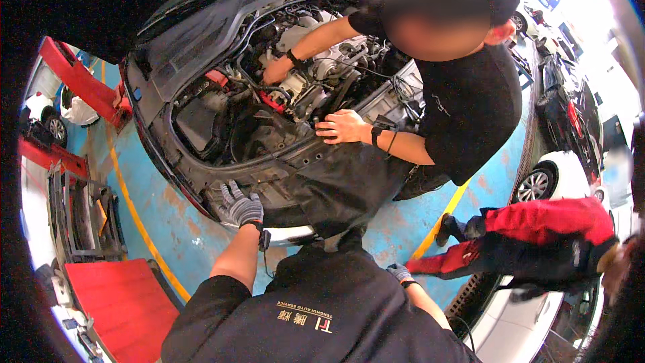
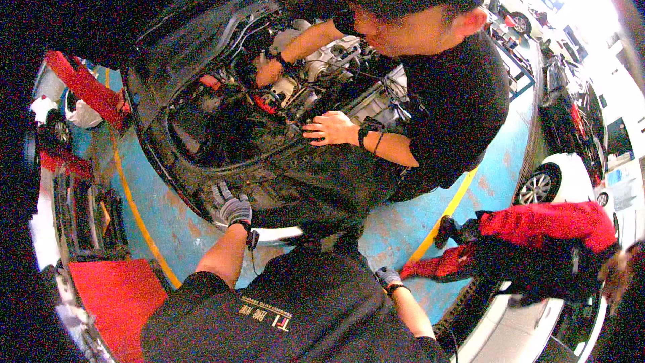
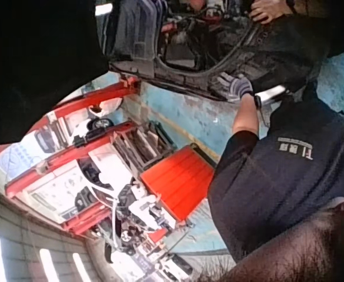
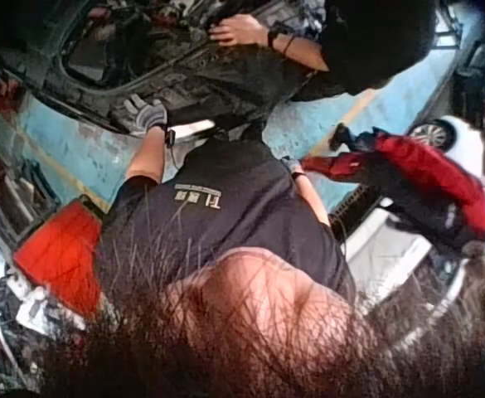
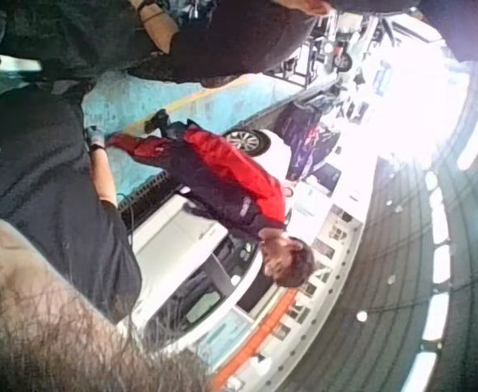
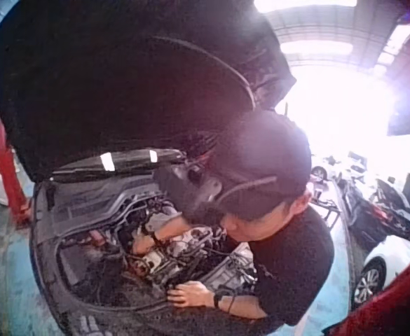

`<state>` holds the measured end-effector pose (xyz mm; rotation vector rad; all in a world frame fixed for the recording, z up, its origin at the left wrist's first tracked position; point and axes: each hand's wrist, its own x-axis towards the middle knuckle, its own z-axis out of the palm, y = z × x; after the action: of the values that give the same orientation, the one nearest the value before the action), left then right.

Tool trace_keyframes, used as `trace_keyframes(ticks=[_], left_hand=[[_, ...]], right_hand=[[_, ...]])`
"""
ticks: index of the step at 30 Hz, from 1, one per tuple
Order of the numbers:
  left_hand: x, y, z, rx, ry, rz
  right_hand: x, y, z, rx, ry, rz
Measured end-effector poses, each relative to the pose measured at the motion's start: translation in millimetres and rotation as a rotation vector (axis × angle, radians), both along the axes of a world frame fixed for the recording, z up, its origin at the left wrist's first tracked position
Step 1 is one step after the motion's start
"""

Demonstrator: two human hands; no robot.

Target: Collaborative automotive maintenance work on a car engine in a professional garage.

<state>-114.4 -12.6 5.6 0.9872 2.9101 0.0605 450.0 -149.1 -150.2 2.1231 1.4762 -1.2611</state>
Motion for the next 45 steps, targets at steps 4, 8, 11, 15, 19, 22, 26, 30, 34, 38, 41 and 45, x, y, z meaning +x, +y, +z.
trace_keyframes(ticks=[4, 8, 11, 15, 19, 22, 26, 30, 34, 38, 41, 45], left_hand=[[-1, 7, 7, -0.146, -0.105, 0.018], [-7, 1, -16, 0.005, 0.031, -0.018], [1, 4, 5, 0.013, -0.037, -0.010], [0, 3, 7, -0.044, -0.045, 0.001], [4, 11, 27, -0.248, -0.074, 0.005], [-2, 2, 0, -0.031, -0.006, 0.013], [-1, 3, 11, -0.147, -0.046, -0.003], [-2, 5, 5, -0.173, -0.041, -0.002], [0, 7, 16, -0.235, -0.051, 0.010], [2, 7, 23, -0.258, -0.068, 0.008], [4, 9, 23, -0.236, -0.060, 0.011], [3, 4, 25, -0.188, -0.070, 0.005]], right_hand=[[6, -4, -10, 0.038, -0.018, -0.005], [-4, 6, 4, -0.046, 0.004, -0.006], [-14, 7, 21, -0.054, 0.000, -0.050], [-13, 8, 18, -0.013, 0.032, -0.055], [-6, 9, 6, -0.055, 0.069, -0.078], [-4, 8, -6, -0.016, 0.043, -0.068], [-5, 7, -13, -0.033, 0.054, -0.069], [-7, 3, -16, -0.012, 0.011, -0.047], [-11, 4, -8, -0.050, 0.030, -0.095], [-12, 5, -3, -0.048, 0.029, -0.122], [-12, 7, -1, -0.044, 0.021, -0.128], [-18, 12, 7, -0.048, -0.051, -0.061]])
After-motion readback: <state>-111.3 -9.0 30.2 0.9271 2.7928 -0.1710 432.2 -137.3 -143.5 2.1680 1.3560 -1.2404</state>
